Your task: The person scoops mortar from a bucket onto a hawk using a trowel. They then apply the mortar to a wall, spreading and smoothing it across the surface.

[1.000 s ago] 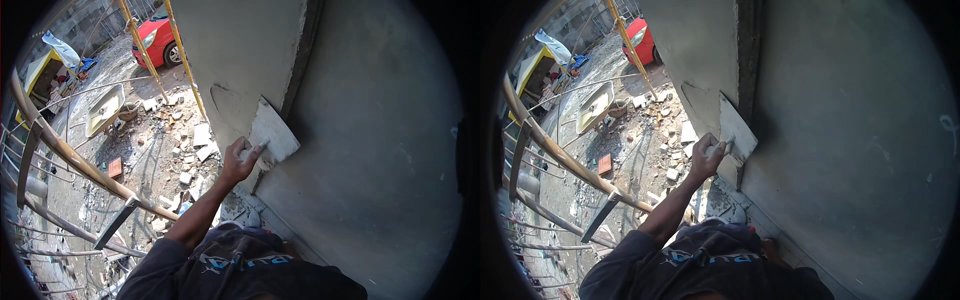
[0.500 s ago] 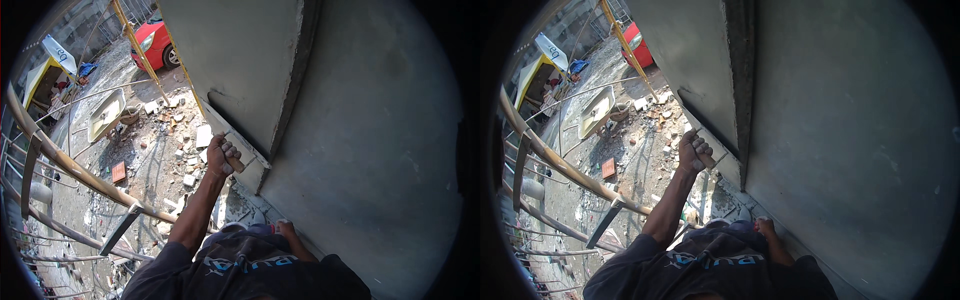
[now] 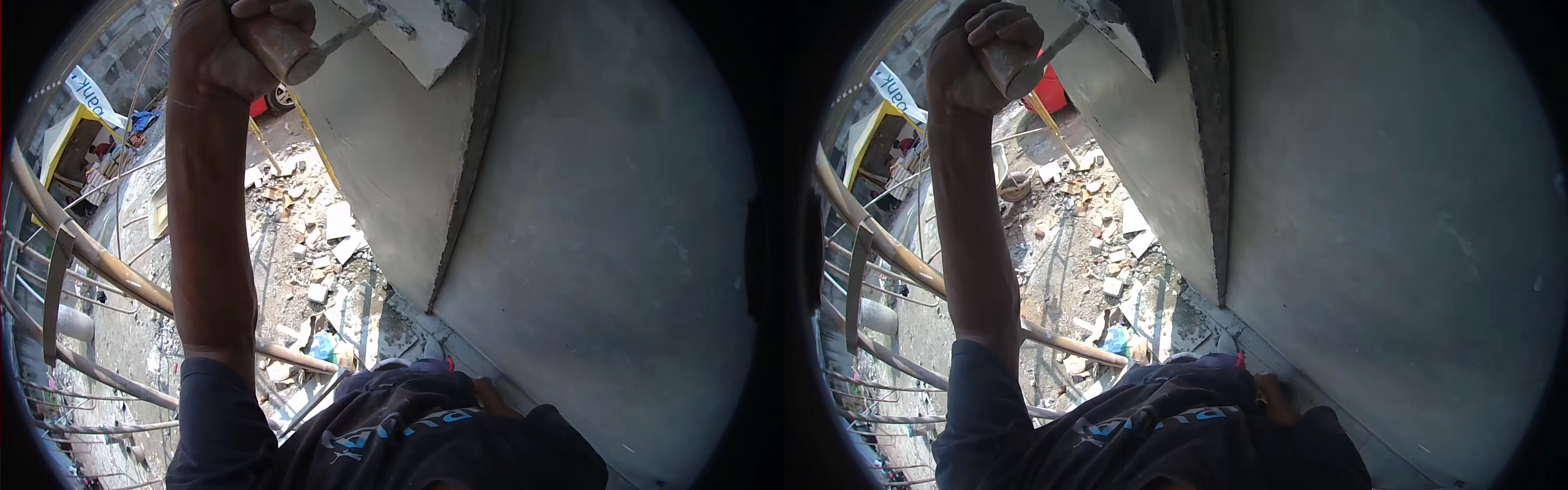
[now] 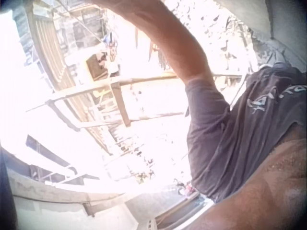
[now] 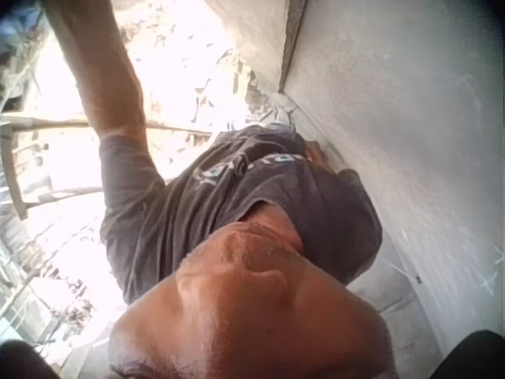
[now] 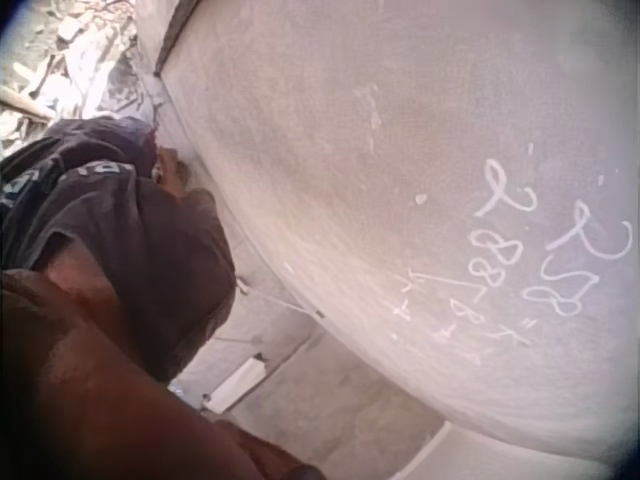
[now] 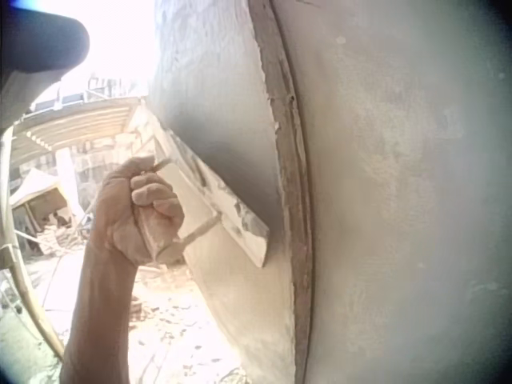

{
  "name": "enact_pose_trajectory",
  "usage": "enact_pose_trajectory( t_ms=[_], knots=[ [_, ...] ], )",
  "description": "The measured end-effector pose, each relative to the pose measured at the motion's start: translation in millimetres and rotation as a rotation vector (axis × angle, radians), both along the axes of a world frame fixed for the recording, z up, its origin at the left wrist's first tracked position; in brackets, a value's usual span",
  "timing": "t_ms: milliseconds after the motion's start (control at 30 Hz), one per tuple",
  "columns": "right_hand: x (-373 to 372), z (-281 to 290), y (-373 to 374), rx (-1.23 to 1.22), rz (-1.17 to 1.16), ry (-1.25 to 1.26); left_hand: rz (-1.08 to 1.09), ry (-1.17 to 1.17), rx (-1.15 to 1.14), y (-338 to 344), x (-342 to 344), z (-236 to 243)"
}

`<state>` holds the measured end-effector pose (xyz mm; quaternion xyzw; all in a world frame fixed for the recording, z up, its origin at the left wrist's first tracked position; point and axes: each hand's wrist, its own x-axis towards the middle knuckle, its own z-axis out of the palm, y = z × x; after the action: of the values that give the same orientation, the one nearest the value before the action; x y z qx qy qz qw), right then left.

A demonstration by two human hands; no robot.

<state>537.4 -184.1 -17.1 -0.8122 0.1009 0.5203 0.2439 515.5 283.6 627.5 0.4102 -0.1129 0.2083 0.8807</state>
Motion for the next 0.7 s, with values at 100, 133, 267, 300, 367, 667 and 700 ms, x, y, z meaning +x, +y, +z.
enact_pose_trajectory(
  t_ms=[100, 133, 267, 300, 367, 667, 700],
  knots=[
    [13, -11, 12, 0.118, -0.135, 0.016, 0.027, -0.077, 0.067, -12, -1, 30],
    [20, -13, 27, 0.192, -0.177, 0.032, -0.013, -0.105, 0.185, -8, -19, 33],
    [32, 8, 52, 0.348, -0.346, 0.043, 0.367, -0.009, 0.267, -4, -34, -52],
    [31, 19, 56, 0.394, -0.36, 0.023, 0.521, 0.08, 0.266, -7, -36, -83],
    [26, 18, 51, 0.406, -0.366, 0.022, 0.785, 0.205, 0.234, -4, -33, -147],
    [-7, -53, -88, 0.343, 0.922, -0.729, 0.753, 0.359, 0.169, 7, 9, -298],
    [-9, -53, -90, 0.328, 0.912, -0.728, 0.745, 0.407, 0.186, -18, 12, -297]
  ],
)
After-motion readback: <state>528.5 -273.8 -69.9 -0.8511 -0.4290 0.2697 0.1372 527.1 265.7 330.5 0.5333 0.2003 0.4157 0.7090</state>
